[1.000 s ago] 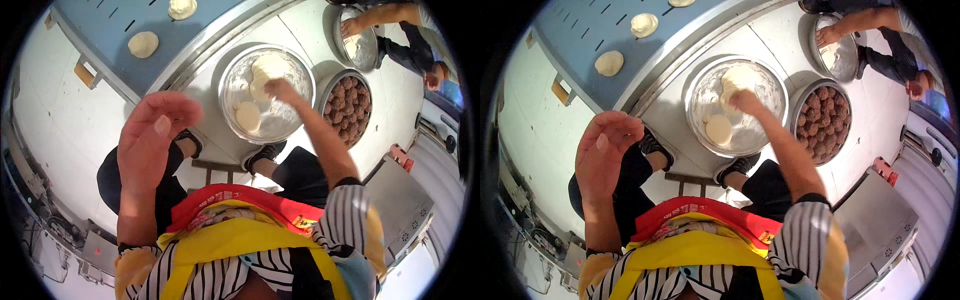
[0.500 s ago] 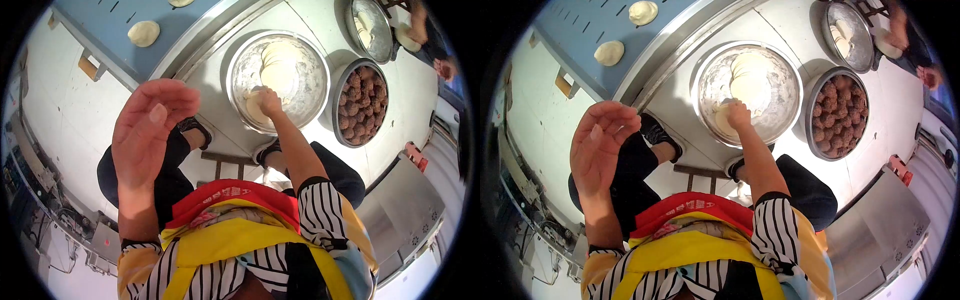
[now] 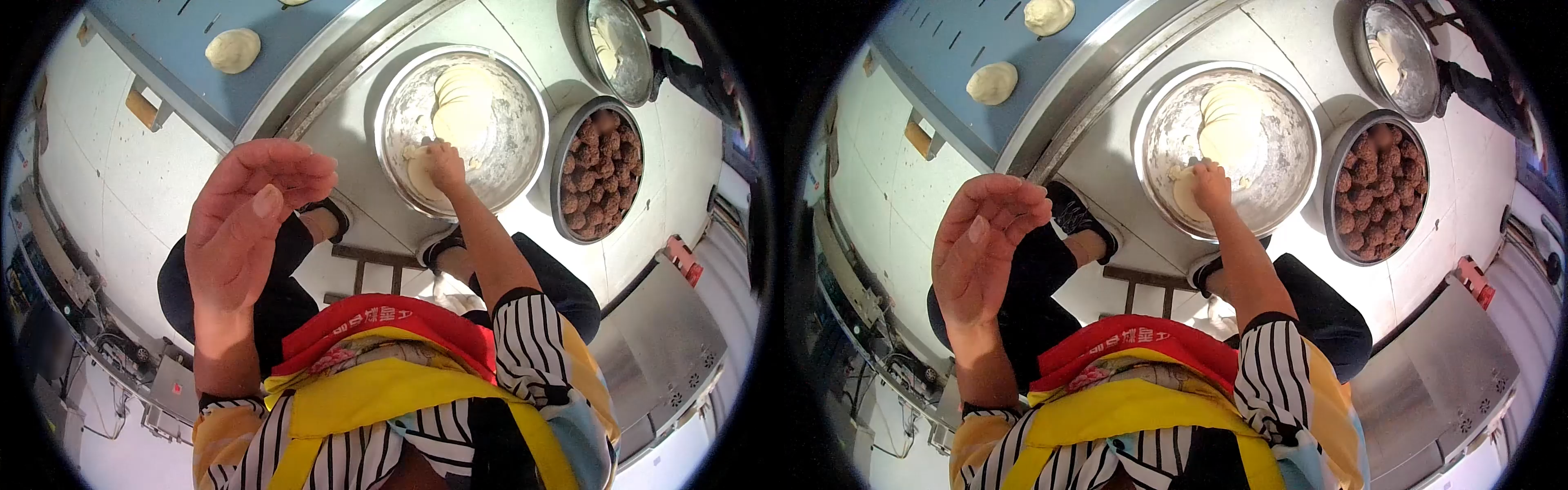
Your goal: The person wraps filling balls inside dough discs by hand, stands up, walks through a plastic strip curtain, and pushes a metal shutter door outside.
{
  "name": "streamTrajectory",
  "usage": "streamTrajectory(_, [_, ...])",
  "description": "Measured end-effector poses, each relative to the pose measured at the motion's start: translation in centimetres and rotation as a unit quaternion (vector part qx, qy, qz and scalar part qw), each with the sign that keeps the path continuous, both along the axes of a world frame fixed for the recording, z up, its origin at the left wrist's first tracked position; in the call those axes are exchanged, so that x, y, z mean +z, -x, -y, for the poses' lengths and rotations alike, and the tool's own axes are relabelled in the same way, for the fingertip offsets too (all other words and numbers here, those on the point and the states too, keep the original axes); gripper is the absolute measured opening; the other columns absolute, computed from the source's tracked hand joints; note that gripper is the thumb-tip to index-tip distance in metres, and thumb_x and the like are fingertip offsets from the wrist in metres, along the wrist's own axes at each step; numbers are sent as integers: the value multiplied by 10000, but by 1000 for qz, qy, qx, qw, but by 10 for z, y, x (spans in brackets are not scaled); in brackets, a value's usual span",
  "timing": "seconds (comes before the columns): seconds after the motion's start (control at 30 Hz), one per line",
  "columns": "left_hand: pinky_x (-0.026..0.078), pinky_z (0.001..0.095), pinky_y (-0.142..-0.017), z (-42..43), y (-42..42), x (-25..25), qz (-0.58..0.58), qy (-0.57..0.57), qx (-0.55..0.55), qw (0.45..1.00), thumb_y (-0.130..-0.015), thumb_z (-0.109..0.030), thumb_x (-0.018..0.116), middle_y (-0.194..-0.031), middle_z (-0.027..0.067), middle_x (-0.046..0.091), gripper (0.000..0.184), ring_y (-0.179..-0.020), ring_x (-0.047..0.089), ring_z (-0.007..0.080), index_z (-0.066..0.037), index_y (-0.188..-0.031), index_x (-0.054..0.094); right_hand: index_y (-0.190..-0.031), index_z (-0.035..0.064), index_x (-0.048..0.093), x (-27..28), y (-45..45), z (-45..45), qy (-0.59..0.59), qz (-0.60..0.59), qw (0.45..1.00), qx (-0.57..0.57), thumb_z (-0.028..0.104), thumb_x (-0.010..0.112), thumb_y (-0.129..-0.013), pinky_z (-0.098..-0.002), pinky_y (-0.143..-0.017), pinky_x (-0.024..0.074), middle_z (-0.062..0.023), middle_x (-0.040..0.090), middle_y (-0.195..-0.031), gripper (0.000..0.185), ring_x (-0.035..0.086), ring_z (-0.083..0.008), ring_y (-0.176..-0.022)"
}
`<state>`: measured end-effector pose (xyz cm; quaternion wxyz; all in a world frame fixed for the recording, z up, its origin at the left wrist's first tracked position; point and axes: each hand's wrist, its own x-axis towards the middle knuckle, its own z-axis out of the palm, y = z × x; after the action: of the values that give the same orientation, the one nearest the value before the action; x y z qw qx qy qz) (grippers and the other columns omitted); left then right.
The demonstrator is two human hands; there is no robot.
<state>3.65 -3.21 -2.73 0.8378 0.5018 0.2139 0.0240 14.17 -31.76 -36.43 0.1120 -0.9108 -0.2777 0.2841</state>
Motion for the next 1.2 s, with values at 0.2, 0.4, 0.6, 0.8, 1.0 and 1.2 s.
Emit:
streamTrajectory(0.2, [448,395,-958,1,-2,-1,2,2,-2,1000,-923,-224,497,-1135,228,562,400,-1072,577,279,69,-1195,461,-904,111,554,-5,-6,-10,51,2,999,12,152,637,-745,-455,-815,424,-60,544,-1099,184,512,-285,-1047])
streamTrajectory(0.4, [454,389,-948,2,-4,4,-25,-17,-3,1000,-925,-213,484,-1124,213,574,379,-1058,585,272,65,-1183,475,-890,96,615,20,-16,-5,69,-21,991,110,181,669,-746,-445,-855,417,-68,587,-1042,176,511,-261,-1088])
streamTrajectory(0.6, [451,361,-931,11,-13,9,-19,-56,-10,998,-932,-217,490,-1087,164,602,332,-1019,594,228,37,-1140,531,-1110,23,582,104,-71,42,72,-264,939,208,202,614,-829,-378,-931,410,-156,579,-1151,335,514,-323,-1114])
streamTrajectory(0.8, [451,326,-920,38,-29,-20,-79,-53,-8,995,-940,-247,492,-1078,120,613,326,-1016,591,202,0,-1148,540,-1276,-41,447,261,-102,31,-57,-386,920,-36,252,571,-902,-300,-987,352,-136,530,-1215,491,475,-203,-1124])
streamTrajectory(1.0, [424,386,-965,87,-31,-94,-170,59,25,983,-935,-475,441,-1202,144,572,547,-1104,553,251,-33,-1257,474,-1087,43,572,339,-79,23,-313,-356,879,-53,200,553,-909,-258,-802,413,15,582,-921,238,499,-87,-880])
streamTrajectory(1.2, [337,442,-1040,165,-33,-22,-7,453,67,889,-913,-627,274,-1353,119,445,702,-1212,456,297,-96,-1355,395,-1139,27,530,373,-46,24,-294,-248,919,-82,206,608,-873,-311,-668,478,-57,629,-901,330,569,-136,-751])
